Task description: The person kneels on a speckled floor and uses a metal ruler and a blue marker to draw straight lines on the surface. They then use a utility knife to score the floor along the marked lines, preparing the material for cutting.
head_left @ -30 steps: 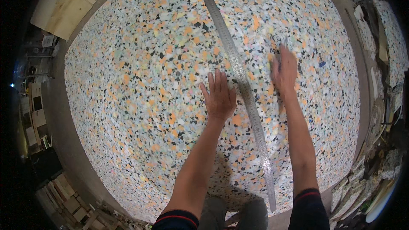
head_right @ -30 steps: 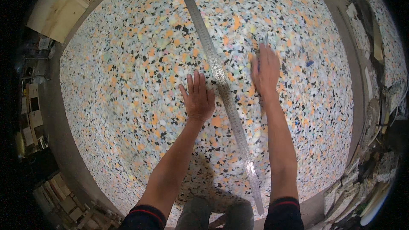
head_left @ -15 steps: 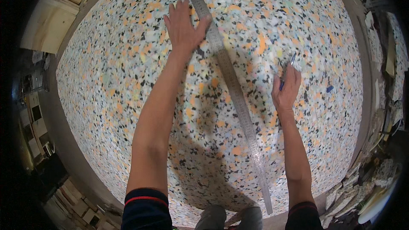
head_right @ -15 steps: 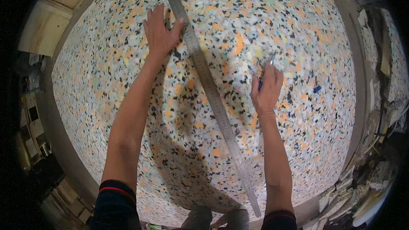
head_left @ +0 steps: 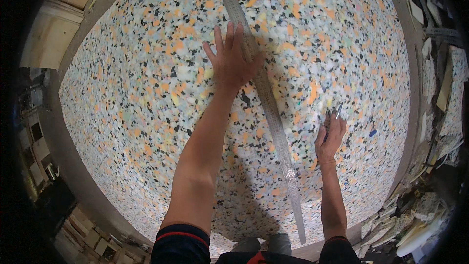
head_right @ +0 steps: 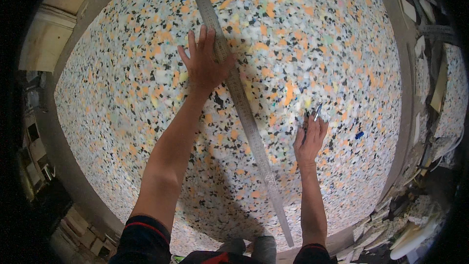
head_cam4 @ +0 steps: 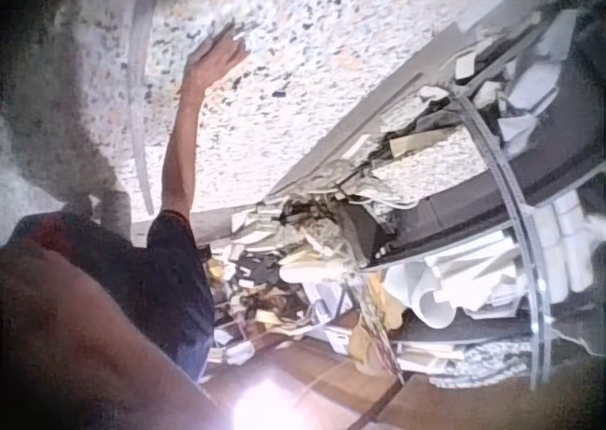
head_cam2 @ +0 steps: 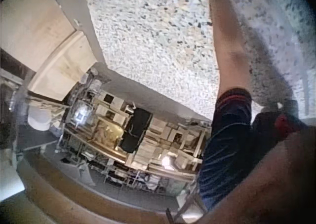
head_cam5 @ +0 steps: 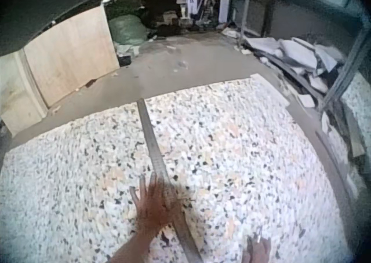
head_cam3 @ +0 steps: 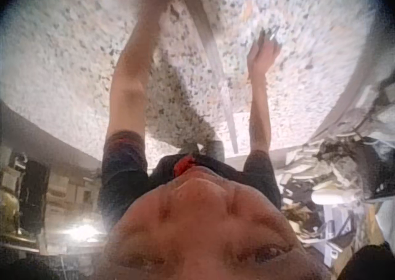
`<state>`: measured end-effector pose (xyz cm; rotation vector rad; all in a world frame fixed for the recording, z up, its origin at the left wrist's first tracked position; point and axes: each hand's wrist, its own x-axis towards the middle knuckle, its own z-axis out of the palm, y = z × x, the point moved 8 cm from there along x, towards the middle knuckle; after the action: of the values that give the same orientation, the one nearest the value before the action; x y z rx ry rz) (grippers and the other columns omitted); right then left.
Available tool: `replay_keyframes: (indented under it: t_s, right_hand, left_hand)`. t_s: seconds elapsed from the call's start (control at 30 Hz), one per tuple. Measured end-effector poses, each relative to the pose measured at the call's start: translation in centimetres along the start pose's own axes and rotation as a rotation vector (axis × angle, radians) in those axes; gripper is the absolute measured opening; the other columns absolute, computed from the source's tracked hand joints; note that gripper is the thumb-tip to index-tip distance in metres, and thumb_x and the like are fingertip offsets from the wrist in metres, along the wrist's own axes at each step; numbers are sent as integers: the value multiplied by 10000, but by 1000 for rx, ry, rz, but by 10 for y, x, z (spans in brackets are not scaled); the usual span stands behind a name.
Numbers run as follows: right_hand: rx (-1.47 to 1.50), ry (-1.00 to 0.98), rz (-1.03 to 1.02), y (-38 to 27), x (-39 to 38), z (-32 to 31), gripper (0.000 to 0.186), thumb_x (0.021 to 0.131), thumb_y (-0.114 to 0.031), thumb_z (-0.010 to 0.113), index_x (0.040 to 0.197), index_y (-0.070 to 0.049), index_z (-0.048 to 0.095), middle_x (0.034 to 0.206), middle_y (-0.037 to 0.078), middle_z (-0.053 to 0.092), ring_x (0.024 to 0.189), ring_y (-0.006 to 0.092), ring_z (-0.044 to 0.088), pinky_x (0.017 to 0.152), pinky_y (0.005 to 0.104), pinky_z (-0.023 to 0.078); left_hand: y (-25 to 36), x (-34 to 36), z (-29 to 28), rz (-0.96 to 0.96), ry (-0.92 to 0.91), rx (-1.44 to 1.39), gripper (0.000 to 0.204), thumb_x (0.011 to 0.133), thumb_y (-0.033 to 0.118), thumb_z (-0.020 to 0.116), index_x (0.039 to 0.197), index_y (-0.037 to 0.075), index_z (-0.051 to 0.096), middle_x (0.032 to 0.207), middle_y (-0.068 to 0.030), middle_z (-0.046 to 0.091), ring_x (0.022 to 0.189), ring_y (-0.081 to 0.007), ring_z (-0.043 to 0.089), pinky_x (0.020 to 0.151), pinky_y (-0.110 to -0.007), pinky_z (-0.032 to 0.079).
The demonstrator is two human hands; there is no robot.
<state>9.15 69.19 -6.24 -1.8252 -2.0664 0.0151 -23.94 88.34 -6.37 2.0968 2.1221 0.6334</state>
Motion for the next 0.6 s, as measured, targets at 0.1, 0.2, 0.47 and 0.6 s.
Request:
replay_keyframes:
  t_s: [0.1,0.2,0.47,0.6]
  right_hand:
    - [44,-51,57,2,0,2,477,1023,-161,567,1471,-19,492,1313,212,625,1276,449,509,1140,594,351]
    - [120,-68,103,-3,8,-4,467,1027,-163,556,1463,-10,495,1299,218,626,1282,442,501,1124,567,360]
    - [561,-38,159,-72,162,20,392,993,-91,579,1373,2,590,1159,209,680,947,283,679,857,369,537]
    - [841,75,123,-124,310,82,253,978,-180,647,1114,25,710,919,150,711,786,207,657,735,312,511]
  left_hand:
    - [-4,-3,3,-21,-13,-5,897,832,616,709,1529,122,438,1628,-112,348,1522,-421,243,1160,-743,101]
    - [-5,-2,5,-25,-33,1,816,877,570,661,1519,111,452,1622,-127,354,1521,-427,243,1156,-742,118]
    - [-3,0,-2,-40,-18,-14,554,1038,333,451,1541,102,435,1645,-133,333,1550,-398,207,1197,-692,69]
    - [-5,0,4,-85,-68,-9,520,1057,259,382,1554,111,417,1653,-103,328,1554,-387,202,1212,-685,52]
